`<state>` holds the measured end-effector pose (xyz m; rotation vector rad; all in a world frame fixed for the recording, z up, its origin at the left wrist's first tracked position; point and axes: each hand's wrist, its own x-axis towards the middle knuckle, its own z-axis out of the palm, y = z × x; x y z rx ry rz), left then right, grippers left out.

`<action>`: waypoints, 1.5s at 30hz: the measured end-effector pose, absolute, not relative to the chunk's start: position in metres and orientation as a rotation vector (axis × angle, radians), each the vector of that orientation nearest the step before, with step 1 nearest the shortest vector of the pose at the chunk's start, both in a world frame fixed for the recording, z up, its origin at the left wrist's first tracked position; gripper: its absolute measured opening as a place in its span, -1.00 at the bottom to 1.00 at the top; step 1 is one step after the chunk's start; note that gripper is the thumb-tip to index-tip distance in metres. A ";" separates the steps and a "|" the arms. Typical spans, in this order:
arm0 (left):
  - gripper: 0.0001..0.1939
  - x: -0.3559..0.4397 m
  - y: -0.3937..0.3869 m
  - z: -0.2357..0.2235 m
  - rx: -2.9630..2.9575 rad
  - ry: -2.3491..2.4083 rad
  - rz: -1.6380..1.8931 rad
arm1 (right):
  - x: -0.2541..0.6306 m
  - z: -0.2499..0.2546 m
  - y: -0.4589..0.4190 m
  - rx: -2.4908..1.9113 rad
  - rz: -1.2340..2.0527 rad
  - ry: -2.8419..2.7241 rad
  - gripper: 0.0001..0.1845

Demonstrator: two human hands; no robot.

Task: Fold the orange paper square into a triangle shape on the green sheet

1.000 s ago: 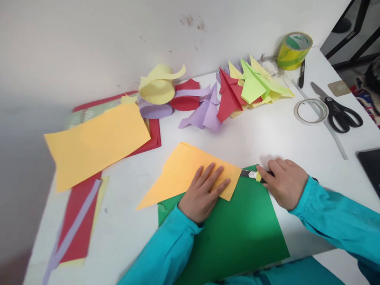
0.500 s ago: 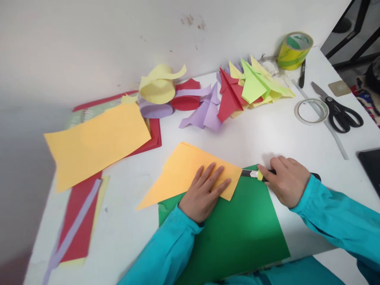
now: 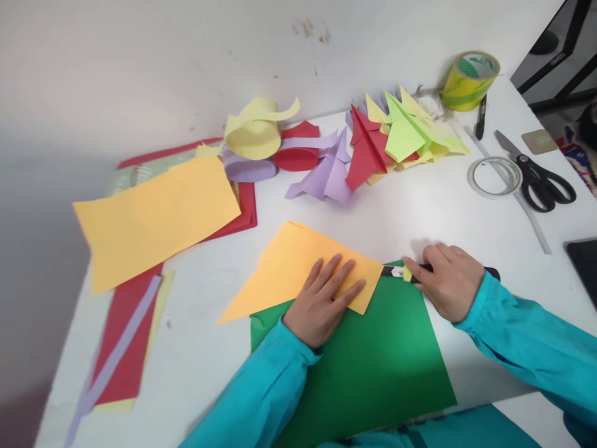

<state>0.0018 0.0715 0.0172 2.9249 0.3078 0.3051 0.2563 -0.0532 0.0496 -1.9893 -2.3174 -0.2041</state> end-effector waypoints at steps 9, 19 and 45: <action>-0.32 0.002 0.071 0.012 2.924 0.302 0.373 | 0.265 0.051 -0.057 -1.952 -0.148 -2.340 -0.63; -0.30 0.001 0.072 0.018 2.932 0.307 0.300 | 0.249 0.048 -0.051 -1.960 -0.170 -2.330 -0.62; -0.31 0.002 0.070 0.013 2.931 0.318 0.342 | 0.249 0.047 -0.050 -1.950 -0.141 -2.330 -0.60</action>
